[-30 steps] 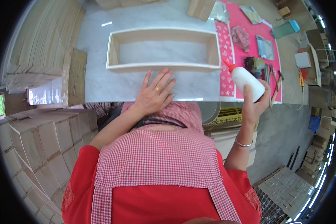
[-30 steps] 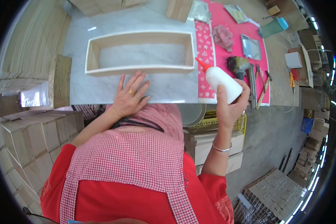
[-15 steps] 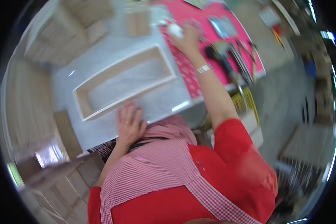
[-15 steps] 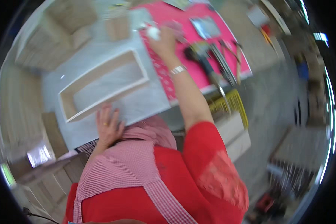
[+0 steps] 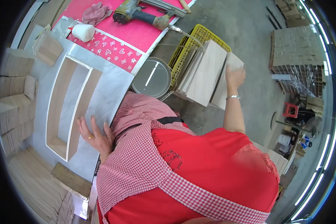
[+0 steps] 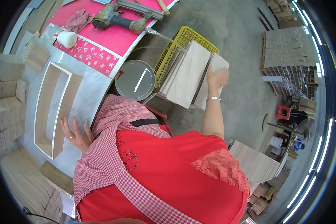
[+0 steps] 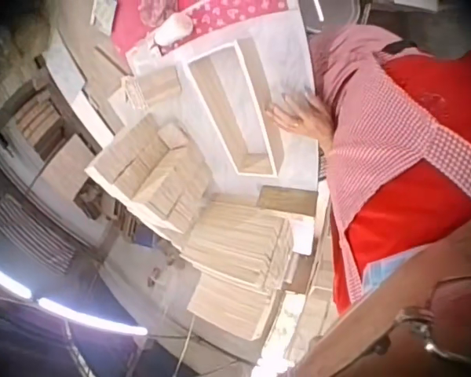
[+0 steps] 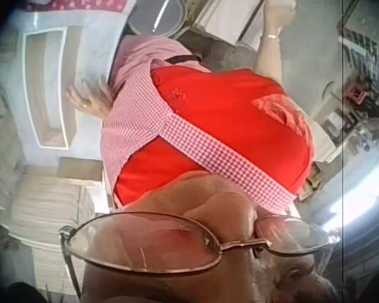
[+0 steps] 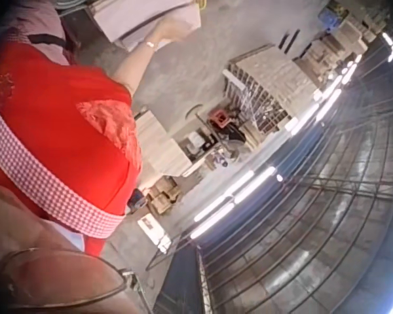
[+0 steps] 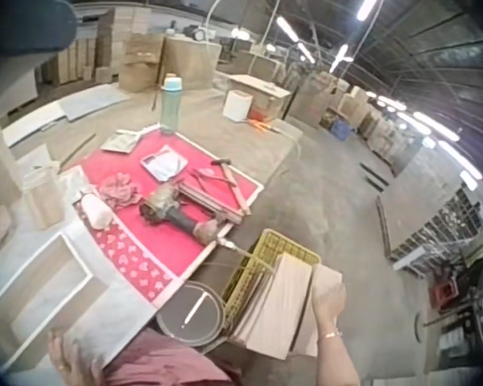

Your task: Assembling wooden boxes by applying glue to components and securing them with a pneumatic nail gun.

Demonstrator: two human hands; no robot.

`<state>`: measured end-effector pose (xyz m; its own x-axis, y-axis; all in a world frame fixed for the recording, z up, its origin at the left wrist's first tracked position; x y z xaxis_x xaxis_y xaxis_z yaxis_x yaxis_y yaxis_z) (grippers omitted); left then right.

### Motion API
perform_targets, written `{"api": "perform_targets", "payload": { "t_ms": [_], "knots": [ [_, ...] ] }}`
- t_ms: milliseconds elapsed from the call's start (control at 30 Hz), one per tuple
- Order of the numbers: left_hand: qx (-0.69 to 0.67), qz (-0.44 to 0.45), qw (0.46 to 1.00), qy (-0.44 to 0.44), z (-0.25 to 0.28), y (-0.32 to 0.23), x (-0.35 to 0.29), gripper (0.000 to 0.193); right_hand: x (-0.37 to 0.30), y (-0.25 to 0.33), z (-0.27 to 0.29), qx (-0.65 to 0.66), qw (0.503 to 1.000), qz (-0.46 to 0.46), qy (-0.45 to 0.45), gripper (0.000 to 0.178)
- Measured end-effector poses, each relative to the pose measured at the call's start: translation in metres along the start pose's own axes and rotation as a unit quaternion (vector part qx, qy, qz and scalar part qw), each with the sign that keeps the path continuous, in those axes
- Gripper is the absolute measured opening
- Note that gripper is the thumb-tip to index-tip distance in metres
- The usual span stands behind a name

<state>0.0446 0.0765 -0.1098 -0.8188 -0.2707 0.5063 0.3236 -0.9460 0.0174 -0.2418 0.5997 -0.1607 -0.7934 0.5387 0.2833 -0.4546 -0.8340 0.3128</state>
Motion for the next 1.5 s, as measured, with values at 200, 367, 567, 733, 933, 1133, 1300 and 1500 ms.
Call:
{"api": "perform_targets", "payload": {
  "t_ms": [200,367,567,733,933,1133,1300,1500],
  "knots": [
    [0.001,0.005,1.000,0.003,0.002,-0.004,-0.003,0.046,-0.042,-0.068,0.005,-0.065,0.957,-0.196,0.201,0.098],
    [-0.013,0.005,1.000,-0.002,-0.002,-0.002,0.001,0.046,-0.044,-0.080,0.009,-0.012,0.960,-0.203,0.192,0.107],
    [-0.061,0.033,0.997,-0.028,0.003,0.011,-0.009,0.046,-0.006,-0.020,0.024,0.124,0.988,-0.068,0.054,0.109],
    [-0.055,0.120,0.988,-0.079,0.028,0.028,-0.024,0.032,-0.019,0.198,0.047,0.364,0.850,0.314,0.215,0.103],
    [0.050,0.329,0.935,-0.124,0.092,0.072,-0.053,0.028,-0.201,0.394,0.130,0.344,0.528,0.670,0.392,0.103],
    [0.032,0.451,0.883,-0.124,0.111,0.109,-0.072,0.032,-0.309,0.464,0.143,0.243,0.315,0.816,0.419,0.107],
    [0.007,0.431,0.899,-0.076,0.104,0.129,-0.066,0.033,-0.342,0.483,0.143,0.204,0.273,0.847,0.409,0.107],
    [-0.027,0.416,0.907,-0.050,0.099,0.137,-0.060,0.028,-0.351,0.492,0.131,0.191,0.263,0.848,0.419,0.107]
  ]
}}
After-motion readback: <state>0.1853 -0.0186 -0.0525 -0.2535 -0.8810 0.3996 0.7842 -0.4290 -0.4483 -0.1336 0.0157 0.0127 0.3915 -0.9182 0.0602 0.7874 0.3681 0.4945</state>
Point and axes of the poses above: each hand's wrist, its own x-axis towards the middle knuckle, its own z-axis out of the back of the hand, y = z × x, the point moved 5 cm from there along x, towards the middle knuckle, and after that the axes turned 14 degrees about x, right-handed, at the moved point
